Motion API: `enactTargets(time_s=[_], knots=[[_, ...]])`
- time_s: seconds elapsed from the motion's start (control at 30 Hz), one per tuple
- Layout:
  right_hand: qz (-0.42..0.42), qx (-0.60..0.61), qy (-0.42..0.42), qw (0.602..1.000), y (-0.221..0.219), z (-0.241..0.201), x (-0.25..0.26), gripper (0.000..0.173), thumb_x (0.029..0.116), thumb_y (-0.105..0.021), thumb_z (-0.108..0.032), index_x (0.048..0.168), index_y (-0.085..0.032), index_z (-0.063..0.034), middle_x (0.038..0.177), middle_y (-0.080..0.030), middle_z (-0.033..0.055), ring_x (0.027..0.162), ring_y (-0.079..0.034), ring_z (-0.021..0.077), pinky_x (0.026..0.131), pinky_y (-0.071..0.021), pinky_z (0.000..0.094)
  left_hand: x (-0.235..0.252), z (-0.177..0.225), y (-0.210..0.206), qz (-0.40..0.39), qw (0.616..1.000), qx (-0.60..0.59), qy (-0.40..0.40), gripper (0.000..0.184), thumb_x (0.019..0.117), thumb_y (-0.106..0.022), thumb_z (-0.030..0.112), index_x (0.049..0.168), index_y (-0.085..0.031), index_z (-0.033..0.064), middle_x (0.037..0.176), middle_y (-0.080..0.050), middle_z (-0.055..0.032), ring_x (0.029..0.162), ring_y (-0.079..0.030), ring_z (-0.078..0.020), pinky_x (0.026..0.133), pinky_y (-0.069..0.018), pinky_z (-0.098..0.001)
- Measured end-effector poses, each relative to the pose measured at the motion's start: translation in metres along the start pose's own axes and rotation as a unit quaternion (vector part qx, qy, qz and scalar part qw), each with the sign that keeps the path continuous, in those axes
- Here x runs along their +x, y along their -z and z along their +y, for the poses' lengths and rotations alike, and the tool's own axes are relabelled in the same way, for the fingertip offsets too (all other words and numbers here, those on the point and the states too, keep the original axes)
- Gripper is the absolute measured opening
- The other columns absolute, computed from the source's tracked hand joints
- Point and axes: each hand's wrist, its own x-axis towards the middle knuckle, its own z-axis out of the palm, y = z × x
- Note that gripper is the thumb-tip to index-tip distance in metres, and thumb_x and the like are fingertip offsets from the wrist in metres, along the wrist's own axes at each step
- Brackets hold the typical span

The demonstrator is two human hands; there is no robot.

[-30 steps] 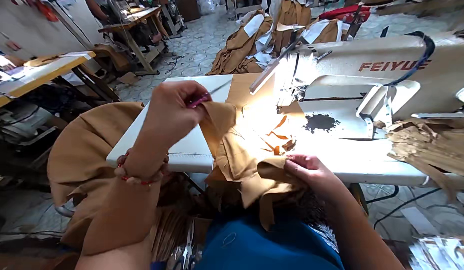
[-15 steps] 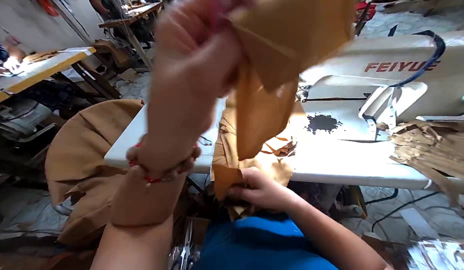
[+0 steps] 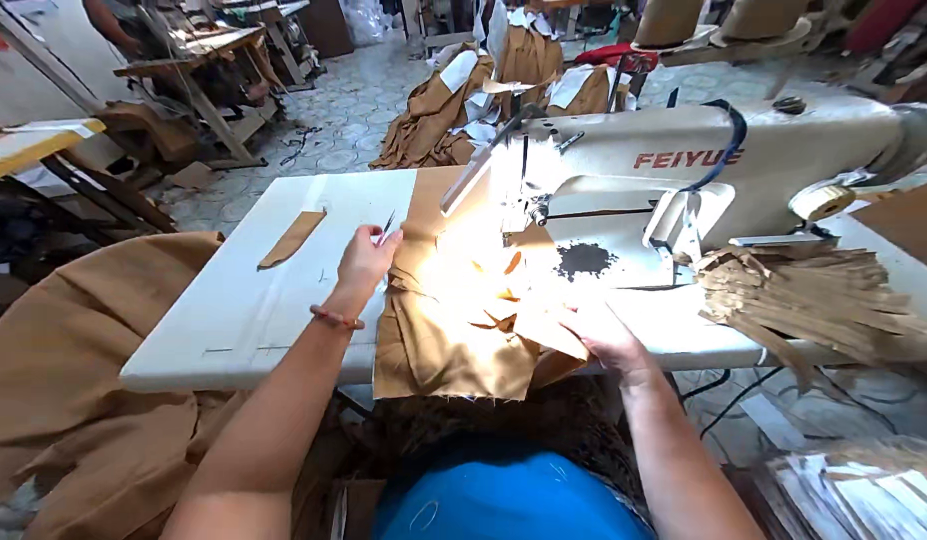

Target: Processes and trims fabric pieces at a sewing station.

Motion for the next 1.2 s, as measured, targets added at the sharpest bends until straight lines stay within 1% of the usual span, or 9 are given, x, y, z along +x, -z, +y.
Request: enactTargets(time_s=[0.17,0.37,0.57,0.7,0.83,0.9,0.97,1.07,1.2], knots=[[0.025,0.079,0.026,0.996,0.000,0.006,-0.004,0.016,0.0979,-0.055,0.003,0.088,-0.066,-0.0030,0.073,-0.065,-0.0007,0.066,-0.064,0.0047,0.065,-0.0562,0.0225,-0.068,0.026,-0.012,-0.057,0.967,0.110,-0.221,0.034,0.1072,-0.052,0.026,0.135,-0.064,0.0100,0.109,-0.070,-0.0190,0.091,-0.068,-0.0366,0.077,-0.0535,-0.0603],[0.020,0.096,0.040,0.994,-0.004,0.000,-0.006,0.020,0.0972,-0.053,0.002,0.083,-0.065,-0.0049,0.068,-0.064,-0.0018,0.062,-0.062,0.0037,0.061,-0.0547,0.0209,-0.098,0.051,-0.043,-0.012,0.786,0.267,-0.558,0.015,0.0892,-0.068,0.011,0.099,-0.080,0.0108,0.083,-0.069,-0.0123,0.068,-0.067,-0.0300,0.055,-0.0515,-0.0457],[0.007,0.094,0.038,0.995,-0.004,-0.005,-0.015,0.019,0.0976,-0.051,0.001,0.085,-0.064,-0.0049,0.071,-0.064,-0.0012,0.064,-0.063,0.0045,0.062,-0.0551,0.0213,-0.096,0.055,-0.074,-0.020,0.763,0.302,-0.571,0.023,0.0832,-0.068,0.002,0.099,-0.080,0.0127,0.094,-0.075,-0.0105,0.055,-0.065,-0.0270,0.042,-0.0467,-0.0428],[-0.011,0.076,0.071,0.995,0.001,-0.009,-0.028,0.019,0.0987,-0.050,-0.004,0.091,-0.066,-0.0063,0.074,-0.066,-0.0043,0.068,-0.064,0.0011,0.066,-0.0551,0.0198,-0.096,0.054,-0.062,-0.009,0.857,0.170,-0.487,0.021,0.0945,-0.063,0.011,0.108,-0.080,0.0113,0.086,-0.074,-0.0099,0.067,-0.070,-0.0268,0.054,-0.0530,-0.0464],[-0.089,0.171,0.159,0.968,-0.012,-0.015,-0.038,0.023,0.1002,-0.047,-0.005,0.102,-0.068,-0.0123,0.088,-0.072,-0.0117,0.081,-0.067,-0.0032,0.077,-0.0577,0.0185,-0.123,0.056,-0.043,-0.214,0.936,-0.112,-0.255,0.045,0.1003,-0.055,0.034,0.132,-0.064,0.0024,0.071,-0.054,0.0090,0.059,-0.046,0.0029,0.057,-0.0408,-0.0171],[-0.133,0.207,0.202,0.948,-0.025,-0.015,-0.036,0.020,0.1025,-0.048,-0.008,0.107,-0.066,-0.0156,0.092,-0.072,-0.0137,0.085,-0.068,-0.0037,0.080,-0.0575,0.0196,-0.140,0.057,-0.039,-0.288,0.914,-0.204,-0.201,0.027,0.0915,-0.070,0.027,0.109,-0.072,0.0060,0.072,-0.063,0.0141,0.063,-0.056,0.0088,0.060,-0.0481,-0.0122],[-0.183,0.240,0.222,0.927,-0.039,-0.011,-0.033,0.019,0.1034,-0.049,-0.011,0.113,-0.063,-0.0179,0.097,-0.072,-0.0154,0.089,-0.068,-0.0041,0.082,-0.0571,0.0201,-0.150,0.059,-0.029,-0.302,0.896,-0.225,-0.235,0.003,0.0886,-0.073,0.014,0.088,-0.071,0.0121,0.073,-0.066,0.0150,0.066,-0.059,0.0093,0.061,-0.0501,-0.0109],[-0.313,0.293,0.217,0.877,-0.067,0.001,-0.031,0.023,0.1049,-0.053,-0.021,0.125,-0.065,-0.0232,0.109,-0.073,-0.0139,0.100,-0.068,-0.0017,0.089,-0.0569,0.0233,-0.156,0.073,0.006,-0.288,0.873,-0.203,-0.339,0.004,0.0920,-0.069,0.014,0.088,-0.069,0.0147,0.075,-0.065,0.0148,0.068,-0.058,0.0099,0.061,-0.0489,-0.0084],[-0.449,0.186,0.259,0.835,-0.113,0.009,-0.031,0.027,0.1017,-0.053,-0.011,0.116,-0.066,0.0072,0.109,-0.074,0.0113,0.102,-0.069,0.0097,0.093,-0.0553,0.0300,-0.166,0.077,0.065,-0.139,0.855,-0.174,-0.468,0.009,0.0967,-0.068,0.030,0.092,-0.066,0.0222,0.080,-0.063,0.0166,0.075,-0.059,0.0077,0.069,-0.0503,-0.0104]])
